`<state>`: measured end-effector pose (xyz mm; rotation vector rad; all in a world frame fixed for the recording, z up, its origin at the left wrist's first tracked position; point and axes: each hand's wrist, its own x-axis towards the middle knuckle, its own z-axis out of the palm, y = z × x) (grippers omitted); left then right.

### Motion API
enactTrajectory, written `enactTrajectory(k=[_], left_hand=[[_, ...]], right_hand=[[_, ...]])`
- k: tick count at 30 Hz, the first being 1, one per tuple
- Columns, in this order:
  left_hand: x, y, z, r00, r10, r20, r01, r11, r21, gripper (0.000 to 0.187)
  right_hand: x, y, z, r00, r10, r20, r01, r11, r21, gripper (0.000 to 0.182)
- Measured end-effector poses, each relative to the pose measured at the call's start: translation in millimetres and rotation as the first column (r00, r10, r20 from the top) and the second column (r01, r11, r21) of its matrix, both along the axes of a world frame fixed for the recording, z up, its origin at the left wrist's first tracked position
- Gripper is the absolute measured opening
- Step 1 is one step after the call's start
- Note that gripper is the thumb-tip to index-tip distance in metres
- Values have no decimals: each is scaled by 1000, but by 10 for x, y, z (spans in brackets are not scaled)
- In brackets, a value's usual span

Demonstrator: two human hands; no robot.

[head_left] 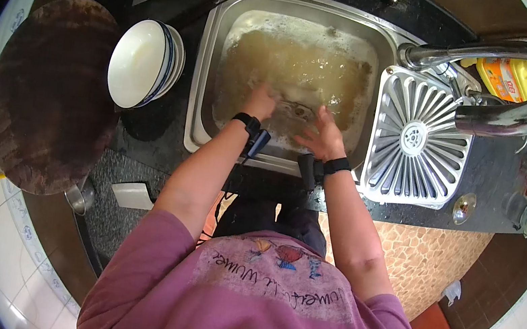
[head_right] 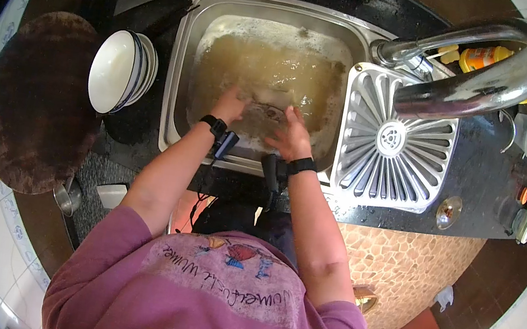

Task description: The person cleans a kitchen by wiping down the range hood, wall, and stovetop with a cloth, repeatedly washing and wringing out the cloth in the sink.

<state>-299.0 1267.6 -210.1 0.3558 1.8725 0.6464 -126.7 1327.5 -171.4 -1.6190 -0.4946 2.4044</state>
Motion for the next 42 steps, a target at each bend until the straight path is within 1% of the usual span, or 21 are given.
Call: enactTrajectory(k=[2,3,4,6,9,11,12,14,16,17,19,20,22,25,29,33,35,36,38,40,42], left_hand=[[190,90,80,946,-291,-143,323,889,326,50],[297,136,202,947,-289,-141,320,890,324,50],[387,199,327,950,-305,63,251,871,423,47],[433,273,602,910,-327,257,161,847,506,44],[449,288,587,830,-317,459,34,850,526,41],[437,287,107,945,-326,17,263,790,554,40],[358,305,54,944,-328,23,262,793,550,40],[86,294,-24,811,-518,-272,572,801,179,40],[-79,155,-301,775,-520,-360,509,851,-132,39],[-130,95,-374,772,-520,-365,510,850,-131,39],[-142,-59,-519,778,170,-605,-139,985,98,39],[-150,-102,-643,779,170,-604,-138,985,99,39],[-181,-121,-815,840,-33,-541,93,992,84,39],[175,171,-149,961,-229,-155,267,909,319,39],[433,351,819,960,-254,117,159,840,519,38],[403,352,850,890,-238,389,51,900,434,41],[417,328,486,932,-342,-117,347,758,553,41],[356,331,274,933,-343,-111,345,761,550,41],[110,307,-124,810,-477,-340,502,865,-17,44],[-24,150,-242,889,-258,-378,257,965,-56,43],[-117,46,-305,898,-112,-426,99,994,-52,47]], right_hand=[[-89,82,90,999,-54,-3,54,997,-48,60],[-112,90,90,994,-112,0,112,988,-104,55],[-98,120,12,994,-110,1,110,988,-107,55],[-26,197,-330,946,-169,-276,117,974,-195,46],[-57,107,-562,919,-262,-295,266,964,-25,35],[-48,36,-568,885,-323,-335,360,932,50,31],[-54,-11,-489,905,-326,-274,354,934,57,32],[-125,-59,-298,935,-315,-161,329,942,66,38],[-177,-47,-168,955,-291,-53,295,952,81,46],[-98,-50,-319,966,-255,-51,258,964,69,59],[23,3,-339,984,-180,6,180,983,46,62],[50,19,-336,993,-98,59,97,995,20,64],[-11,45,-150,997,-68,38,67,998,18,67],[-176,108,0,994,-107,6,107,993,-49,61],[-166,255,-173,986,-132,-100,120,985,-125,47],[-118,209,-513,970,-200,-138,213,973,85,42],[-144,124,-497,934,-314,-169,318,948,1,30],[-149,90,-462,935,-314,-164,318,948,-3,30],[-201,74,-328,991,-130,-38,131,991,19,26],[-153,-5,-260,991,-129,-41,133,981,140,32],[13,-67,-603,992,120,23,-119,897,425,48]])
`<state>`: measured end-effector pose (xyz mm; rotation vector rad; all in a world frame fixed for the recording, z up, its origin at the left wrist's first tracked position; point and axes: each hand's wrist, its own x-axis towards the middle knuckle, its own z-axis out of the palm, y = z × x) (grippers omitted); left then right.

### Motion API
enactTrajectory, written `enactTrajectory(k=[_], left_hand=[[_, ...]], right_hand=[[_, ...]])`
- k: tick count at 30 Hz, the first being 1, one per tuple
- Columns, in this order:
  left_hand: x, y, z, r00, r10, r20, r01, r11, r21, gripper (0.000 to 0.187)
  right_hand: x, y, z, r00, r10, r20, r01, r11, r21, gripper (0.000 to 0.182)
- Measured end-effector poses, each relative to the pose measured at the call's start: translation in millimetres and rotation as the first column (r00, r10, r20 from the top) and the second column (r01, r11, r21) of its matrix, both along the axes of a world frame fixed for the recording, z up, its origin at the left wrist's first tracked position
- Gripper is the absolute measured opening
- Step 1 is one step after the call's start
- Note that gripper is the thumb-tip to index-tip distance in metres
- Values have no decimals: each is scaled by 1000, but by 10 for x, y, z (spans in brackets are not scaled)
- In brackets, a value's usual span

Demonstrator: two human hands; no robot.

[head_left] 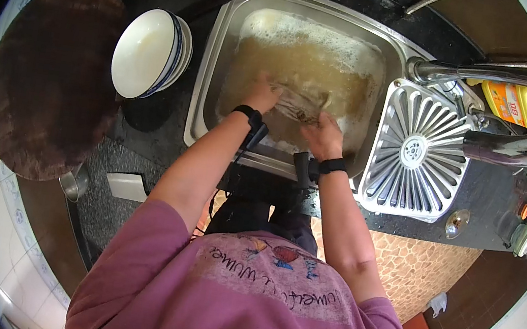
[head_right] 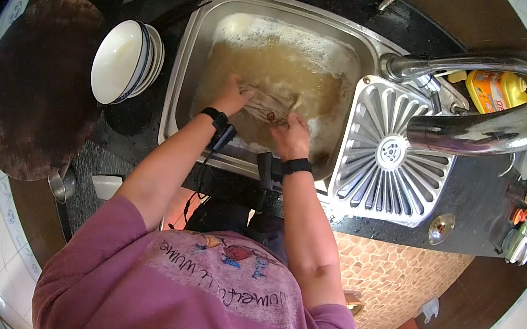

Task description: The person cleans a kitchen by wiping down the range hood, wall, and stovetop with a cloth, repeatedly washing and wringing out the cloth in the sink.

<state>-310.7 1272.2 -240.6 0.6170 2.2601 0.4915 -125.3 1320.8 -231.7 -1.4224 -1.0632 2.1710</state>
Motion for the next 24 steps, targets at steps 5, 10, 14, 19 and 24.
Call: enactTrajectory(k=[5,10,14,19,24], left_hand=[[-46,-106,-360,959,-60,-277,56,998,-24,51],[345,240,760,818,-295,494,175,945,275,46],[498,265,946,648,-475,595,77,818,569,40],[295,281,569,841,-412,351,241,866,439,40],[-35,17,101,995,-97,-38,95,995,-37,41]], right_hand=[[-128,115,524,979,-186,86,205,879,-430,64],[-230,284,488,957,-290,-11,244,827,-507,66],[-215,344,272,959,-266,-94,178,830,-529,39],[-359,178,471,963,-271,6,254,896,-365,22],[-212,118,155,952,-304,-35,266,878,-397,46]])
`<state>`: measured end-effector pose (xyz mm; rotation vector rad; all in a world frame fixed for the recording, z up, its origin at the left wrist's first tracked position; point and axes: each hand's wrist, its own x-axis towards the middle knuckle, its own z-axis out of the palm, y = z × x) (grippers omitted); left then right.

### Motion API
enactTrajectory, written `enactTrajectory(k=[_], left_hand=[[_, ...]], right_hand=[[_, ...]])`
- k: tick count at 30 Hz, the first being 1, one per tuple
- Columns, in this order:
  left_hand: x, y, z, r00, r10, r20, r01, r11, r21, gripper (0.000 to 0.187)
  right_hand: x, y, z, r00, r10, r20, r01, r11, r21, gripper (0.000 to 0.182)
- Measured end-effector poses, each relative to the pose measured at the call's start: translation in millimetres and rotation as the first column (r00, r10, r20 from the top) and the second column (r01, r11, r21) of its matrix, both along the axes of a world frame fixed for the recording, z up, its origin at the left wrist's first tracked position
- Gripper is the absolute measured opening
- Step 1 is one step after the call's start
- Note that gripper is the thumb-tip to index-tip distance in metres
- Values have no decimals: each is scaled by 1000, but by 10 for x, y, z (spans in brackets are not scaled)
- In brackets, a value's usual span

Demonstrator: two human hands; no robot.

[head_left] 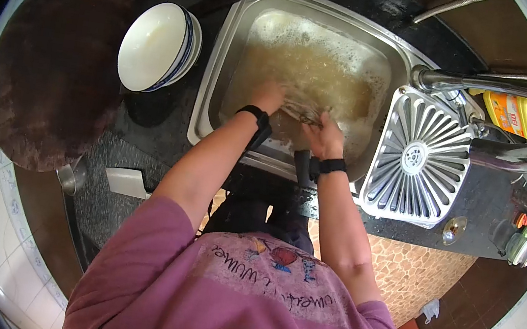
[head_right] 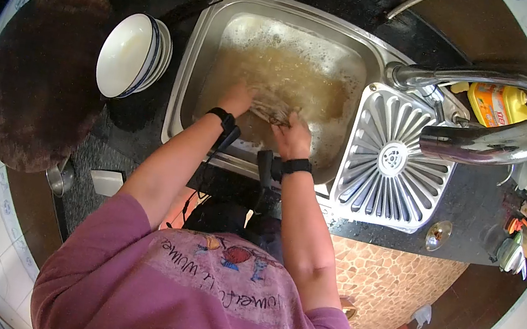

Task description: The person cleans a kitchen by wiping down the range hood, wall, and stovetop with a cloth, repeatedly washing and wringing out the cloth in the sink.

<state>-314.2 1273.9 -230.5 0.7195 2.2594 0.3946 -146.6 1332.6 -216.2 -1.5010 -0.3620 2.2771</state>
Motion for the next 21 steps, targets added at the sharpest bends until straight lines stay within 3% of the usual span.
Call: enactTrajectory(k=[1,3,4,5,6,8,9,11,12,13,14,15,16,17,18,19,20,21], left_hand=[[0,-15,32,1000,-1,-1,1,1000,2,41],[18,-43,144,905,418,-75,-423,902,-85,41],[37,-62,33,906,417,-71,-422,903,-86,41],[52,-82,-190,984,177,28,-179,982,56,41],[60,-43,-99,993,-85,83,65,974,218,42],[249,103,350,921,-202,333,84,938,336,44],[316,151,429,885,-299,357,147,906,396,45],[415,201,660,840,-397,370,209,865,456,45],[478,207,874,772,-337,538,46,875,483,44],[508,208,998,667,-283,690,-123,871,476,43],[496,226,1018,668,-285,688,-124,869,480,43],[485,241,1024,592,-216,777,-185,902,391,42],[483,245,1023,503,-139,853,-237,927,291,40],[463,250,973,501,-138,854,-240,926,290,40],[419,259,852,739,-253,624,12,932,363,40],[364,256,684,863,-387,325,275,899,340,40],[289,217,196,875,-480,69,429,833,349,40],[205,141,-205,819,-541,-192,574,757,314,39]], right_hand=[[66,-12,37,998,-21,58,25,998,-55,52],[122,-46,161,992,-42,122,56,992,-112,57],[132,-39,219,993,11,116,1,995,-103,60],[116,-15,301,992,64,108,-55,994,-90,63],[66,15,388,992,65,108,-56,995,-85,63],[-57,39,498,995,65,71,-55,989,-140,74],[-51,65,473,995,69,70,-58,988,-145,74],[-27,181,367,982,49,-184,-92,968,-232,53],[-20,184,181,981,47,-187,-90,969,-231,53],[15,160,-97,975,-17,-220,-6,995,-104,48],[30,162,-242,962,-74,-262,83,996,24,43],[32,134,-161,989,-64,-137,74,995,72,37],[58,101,-392,989,-62,-134,72,995,73,37],[132,40,-915,935,266,234,-350,795,496,36],[188,-1,-1218,680,332,654,-733,307,607,35],[146,-7,-937,678,335,654,-735,310,603,35],[20,7,-326,913,315,261,-407,767,496,32],[-56,-11,62,993,55,-107,-42,992,118,30]])
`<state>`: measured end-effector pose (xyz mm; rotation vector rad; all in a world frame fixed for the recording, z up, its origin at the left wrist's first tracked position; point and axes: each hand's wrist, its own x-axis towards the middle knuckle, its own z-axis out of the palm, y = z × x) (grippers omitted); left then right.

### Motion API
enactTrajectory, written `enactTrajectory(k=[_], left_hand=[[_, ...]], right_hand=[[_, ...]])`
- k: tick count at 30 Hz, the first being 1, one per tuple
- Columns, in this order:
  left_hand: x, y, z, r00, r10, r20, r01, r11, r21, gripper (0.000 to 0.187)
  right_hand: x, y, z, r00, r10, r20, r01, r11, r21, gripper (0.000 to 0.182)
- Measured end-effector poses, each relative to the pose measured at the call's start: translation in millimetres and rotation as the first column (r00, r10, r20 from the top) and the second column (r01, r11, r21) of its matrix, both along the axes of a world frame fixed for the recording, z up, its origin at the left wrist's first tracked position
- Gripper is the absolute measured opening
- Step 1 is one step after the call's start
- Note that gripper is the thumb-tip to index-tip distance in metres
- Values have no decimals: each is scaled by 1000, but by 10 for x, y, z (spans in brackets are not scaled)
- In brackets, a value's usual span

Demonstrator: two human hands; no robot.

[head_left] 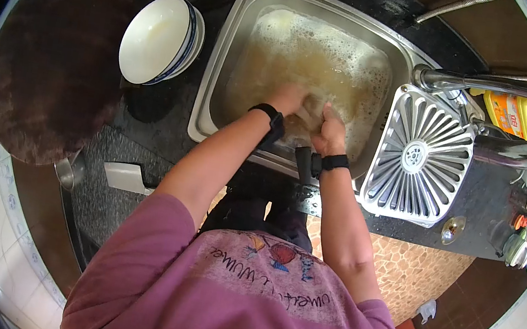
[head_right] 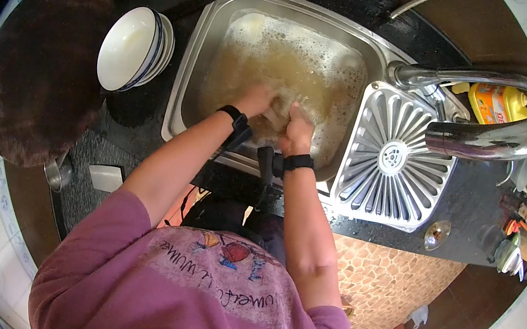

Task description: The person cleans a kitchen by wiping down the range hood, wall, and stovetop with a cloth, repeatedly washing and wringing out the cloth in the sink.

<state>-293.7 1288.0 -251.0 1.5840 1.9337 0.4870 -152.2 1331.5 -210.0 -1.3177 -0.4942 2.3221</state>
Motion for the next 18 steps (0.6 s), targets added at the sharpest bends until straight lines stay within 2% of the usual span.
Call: enactTrajectory(k=[1,2,3,4,5,6,7,8,9,10,11,13,14,15,16,17,18], left_hand=[[-98,-64,84,958,264,115,-235,947,-219,42],[-172,-112,192,839,519,167,-405,799,-445,46],[-203,-162,180,841,513,170,-402,804,-438,46],[-214,-231,168,790,613,22,-564,740,-366,52],[-209,-295,119,700,704,-116,-705,656,-270,58],[-202,-298,87,681,710,-180,-725,618,-305,68],[-176,-269,46,682,710,-178,-724,619,-304,68],[-95,-196,160,623,765,163,-630,614,-474,65],[-18,-121,271,442,768,464,-484,640,-597,63],[48,-60,390,507,659,556,-382,749,-541,57],[129,-9,498,553,537,637,-272,839,-471,51],[302,85,712,627,342,700,-185,938,-293,39],[355,97,862,627,345,699,-187,937,-295,39],[400,97,1003,478,316,820,-164,949,-270,37],[405,105,1104,311,274,910,-148,960,-239,35],[385,115,1134,314,272,910,-150,960,-235,35],[365,117,1150,241,326,914,-126,944,-304,34]], right_hand=[[6,-42,61,1000,4,1,-4,1000,1,30],[27,-69,107,991,-60,119,65,997,-34,34],[57,-70,112,965,-123,233,140,988,-57,39],[172,-71,38,986,-76,149,90,992,-89,51],[192,-76,134,986,-79,149,93,992,-89,51],[179,-53,294,975,8,223,22,991,-133,57],[163,-32,396,951,97,293,-44,982,-182,63],[167,-33,388,950,96,296,-43,983,-181,63],[160,-26,366,966,87,245,-42,982,-184,65],[147,-5,343,978,77,192,-41,982,-186,68],[139,27,345,978,78,195,-41,982,-185,68],[121,109,353,994,12,110,17,967,-255,62],[168,169,178,999,-16,-37,3,946,-325,54],[216,183,81,999,-15,-38,2,945,-327,54],[258,204,-13,998,64,-25,-68,978,-196,46],[278,214,-117,990,140,-2,-140,988,-59,38],[261,176,-296,999,-1,36,1,1000,-8,28]])
